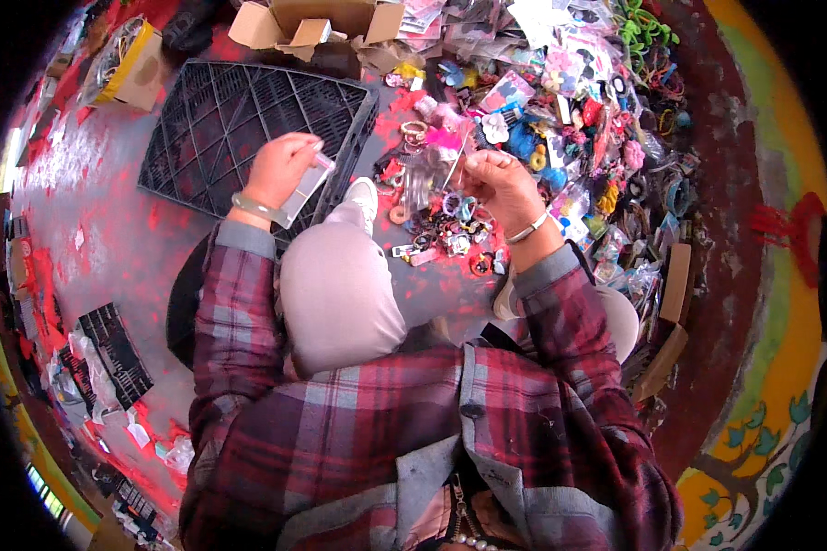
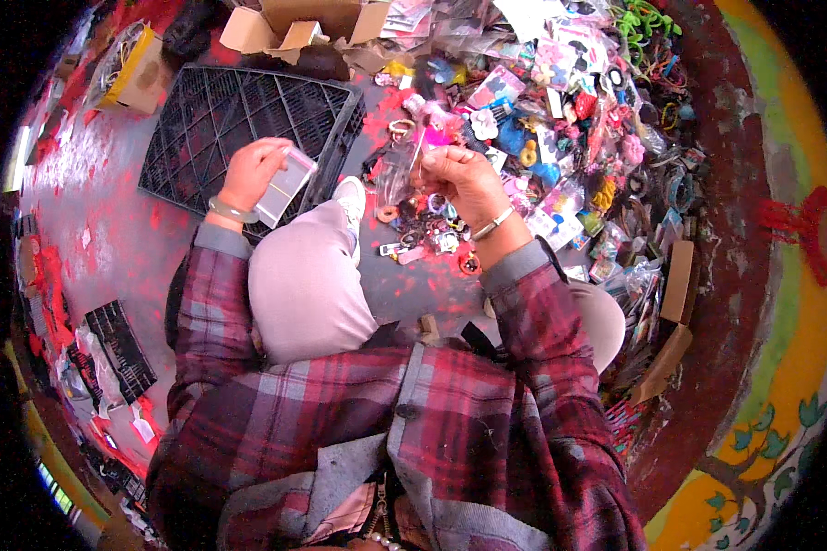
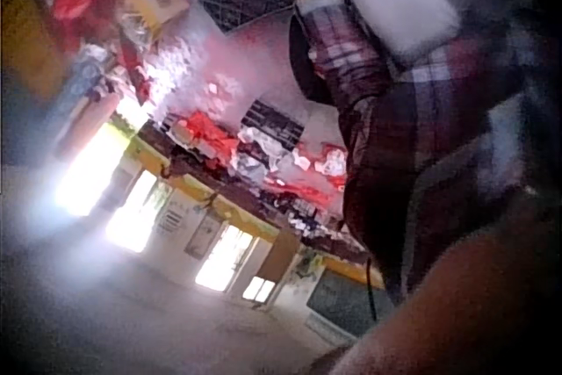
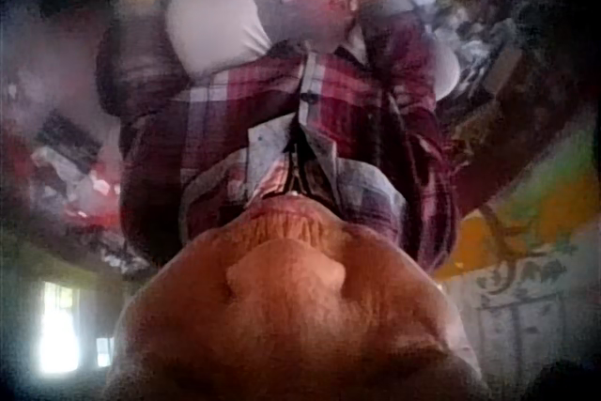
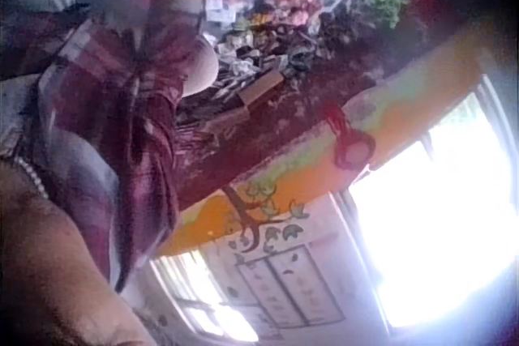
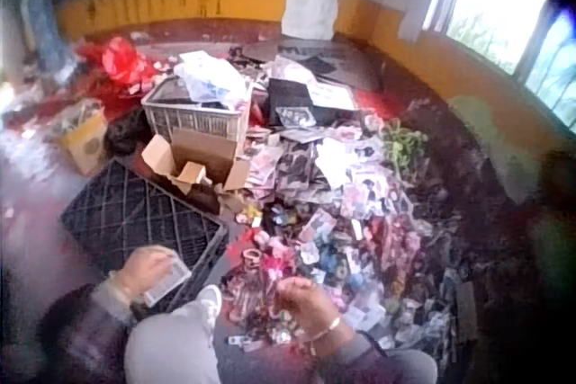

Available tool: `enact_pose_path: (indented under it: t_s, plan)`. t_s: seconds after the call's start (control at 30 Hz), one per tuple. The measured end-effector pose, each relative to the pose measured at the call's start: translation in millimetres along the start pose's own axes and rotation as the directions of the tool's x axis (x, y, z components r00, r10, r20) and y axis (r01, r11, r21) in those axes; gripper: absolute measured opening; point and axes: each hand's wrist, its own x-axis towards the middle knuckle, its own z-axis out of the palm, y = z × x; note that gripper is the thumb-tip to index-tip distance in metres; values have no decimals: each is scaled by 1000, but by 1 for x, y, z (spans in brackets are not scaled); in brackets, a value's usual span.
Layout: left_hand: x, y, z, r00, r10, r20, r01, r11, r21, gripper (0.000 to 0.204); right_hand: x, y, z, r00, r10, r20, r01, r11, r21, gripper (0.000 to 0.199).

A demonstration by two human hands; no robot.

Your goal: The person picks up individual small accessories from the floor and places them into small plastic bags, then places the filled bags into a black crate.

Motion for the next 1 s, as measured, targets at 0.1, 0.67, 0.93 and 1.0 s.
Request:
enact_pose_path:
  t_s: [0.1, 0.67, 0.93, 1.0]
  plan:
    - [12, 64, -9, 982, 64, 178, -19, 970, -241, 22, -28, -32, 14, 993, -42, 108, 50, 996, -76, 12]
    - [42, 242, 83, 775, 119, 621, 355, 731, -582, 21, -116, -107, -53, 965, -259, 25, 258, 937, -235, 13]
    - [57, 226, 103, 741, 71, 667, 412, 737, -536, 26, -112, -107, -71, 961, -261, -86, 215, 908, -360, 15]
    - [62, 217, 105, 730, 108, 675, 395, 739, -546, 28, -108, -104, -71, 957, -274, -94, 226, 909, -351, 15]
